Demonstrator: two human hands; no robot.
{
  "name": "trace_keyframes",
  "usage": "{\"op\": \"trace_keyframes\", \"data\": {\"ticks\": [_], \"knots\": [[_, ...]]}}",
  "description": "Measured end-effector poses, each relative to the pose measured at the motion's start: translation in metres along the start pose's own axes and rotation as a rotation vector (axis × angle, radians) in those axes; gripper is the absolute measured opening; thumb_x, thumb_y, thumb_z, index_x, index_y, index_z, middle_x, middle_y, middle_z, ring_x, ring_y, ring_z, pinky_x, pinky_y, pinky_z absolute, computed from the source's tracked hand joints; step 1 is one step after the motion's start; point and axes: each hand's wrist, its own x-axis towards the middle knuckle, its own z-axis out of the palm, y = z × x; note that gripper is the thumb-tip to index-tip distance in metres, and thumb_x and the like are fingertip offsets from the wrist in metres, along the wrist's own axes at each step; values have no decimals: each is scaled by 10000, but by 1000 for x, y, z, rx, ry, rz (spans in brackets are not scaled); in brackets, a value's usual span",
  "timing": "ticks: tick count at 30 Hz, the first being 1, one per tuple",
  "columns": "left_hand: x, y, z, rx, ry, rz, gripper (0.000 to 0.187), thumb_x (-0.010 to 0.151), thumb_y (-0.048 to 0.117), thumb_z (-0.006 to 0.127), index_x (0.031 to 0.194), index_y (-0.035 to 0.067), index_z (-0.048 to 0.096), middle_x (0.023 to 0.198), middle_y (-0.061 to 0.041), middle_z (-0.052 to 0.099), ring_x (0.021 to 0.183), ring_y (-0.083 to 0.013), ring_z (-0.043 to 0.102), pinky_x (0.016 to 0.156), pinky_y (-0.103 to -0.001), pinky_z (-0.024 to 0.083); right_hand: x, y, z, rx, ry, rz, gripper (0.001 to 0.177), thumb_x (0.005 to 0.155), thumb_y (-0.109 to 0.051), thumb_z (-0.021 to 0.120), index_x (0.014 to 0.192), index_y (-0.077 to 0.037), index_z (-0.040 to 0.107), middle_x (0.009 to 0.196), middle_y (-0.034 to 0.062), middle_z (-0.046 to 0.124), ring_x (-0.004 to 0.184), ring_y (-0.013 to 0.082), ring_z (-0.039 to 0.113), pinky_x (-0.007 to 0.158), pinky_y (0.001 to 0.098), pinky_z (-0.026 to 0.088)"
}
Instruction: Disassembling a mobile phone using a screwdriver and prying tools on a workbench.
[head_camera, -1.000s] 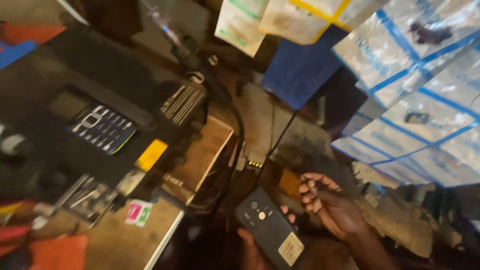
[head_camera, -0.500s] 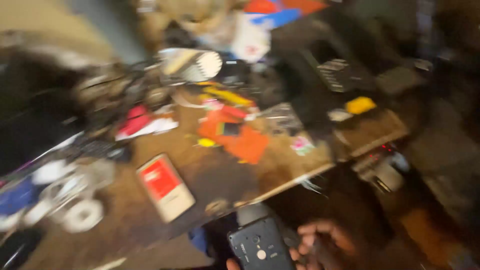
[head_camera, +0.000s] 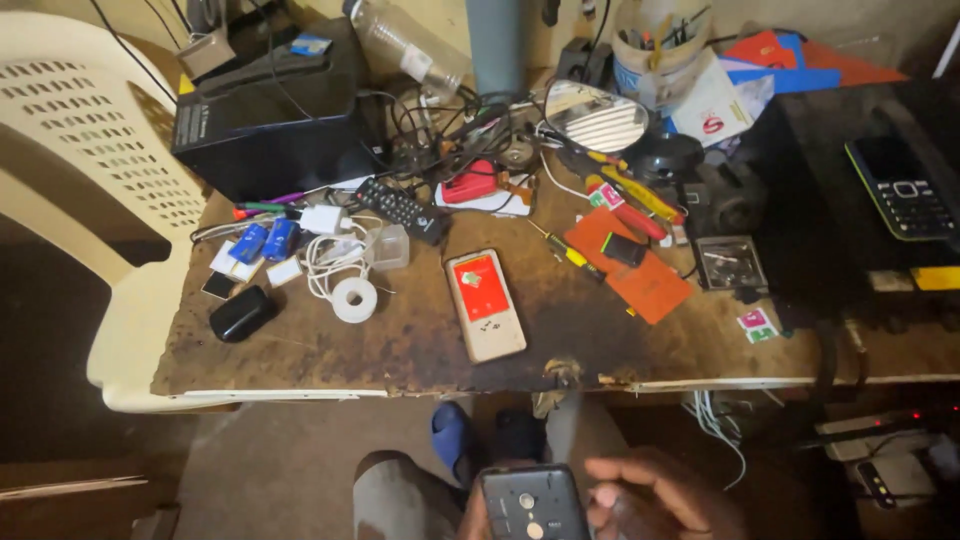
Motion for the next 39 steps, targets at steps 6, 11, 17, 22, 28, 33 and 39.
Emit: {"op": "trace_keyframes", "data": {"ticks": [6,11,17,22,28,33,39], "knots": [[-6,-10,74,158,496,624,456,988,326,551,1410,230,693,1034,-478,713,784,-517,618,806,-580,491,18,9,7,37,60,338,355,822,-81,837,1147,60,820,930,291,960,785,395,894,760,454,663],[-8,29,82,675,-70,627,947,750,-171,777,1584,160,472,938,-315,744,895,-473,818,640,-294,523,37,13,23,-30,47,144,309,788,-135,845,1067,-14,900,886,189,997,784,256,887,750,343,641],[25,99,45,631,-589,338,1166,873,76,903,1692,235,89,1305,-485,620,1199,-484,711,1043,-532,600,88,53,37,74,-520,-161,389,865,-124,838,1228,-79,706,1129,135,832,973,229,844,875,349,639],[41,119,27,474,-616,315,1281,856,83,912,1730,218,-15,1228,-356,713,1135,-394,748,1029,-456,558,103,62,74,-241,-325,-37,382,841,-420,838,1080,-122,856,699,38,810,631,102,708,602,292,564],[49,160,-15,669,-649,418,1124,866,73,924,1658,122,127,1084,-188,630,936,-202,666,815,-285,541,119,70,83,-396,-449,195,363,824,-262,901,1168,-169,970,1001,-63,977,900,-2,810,852,199,592],[68,163,-43,509,-747,426,1190,829,280,990,1640,85,141,1242,-347,607,1058,-379,716,927,-452,597,121,86,75,-653,-310,163,390,772,-460,919,1142,-358,986,1113,-99,875,972,-41,904,893,156,628],[35,160,8,795,-412,592,1035,825,360,1012,1561,80,341,1364,-294,715,1099,-369,792,944,-430,627,134,101,73,-497,-428,-80,322,865,-358,872,1132,-187,928,724,-29,799,677,-4,716,658,248,599]]}}
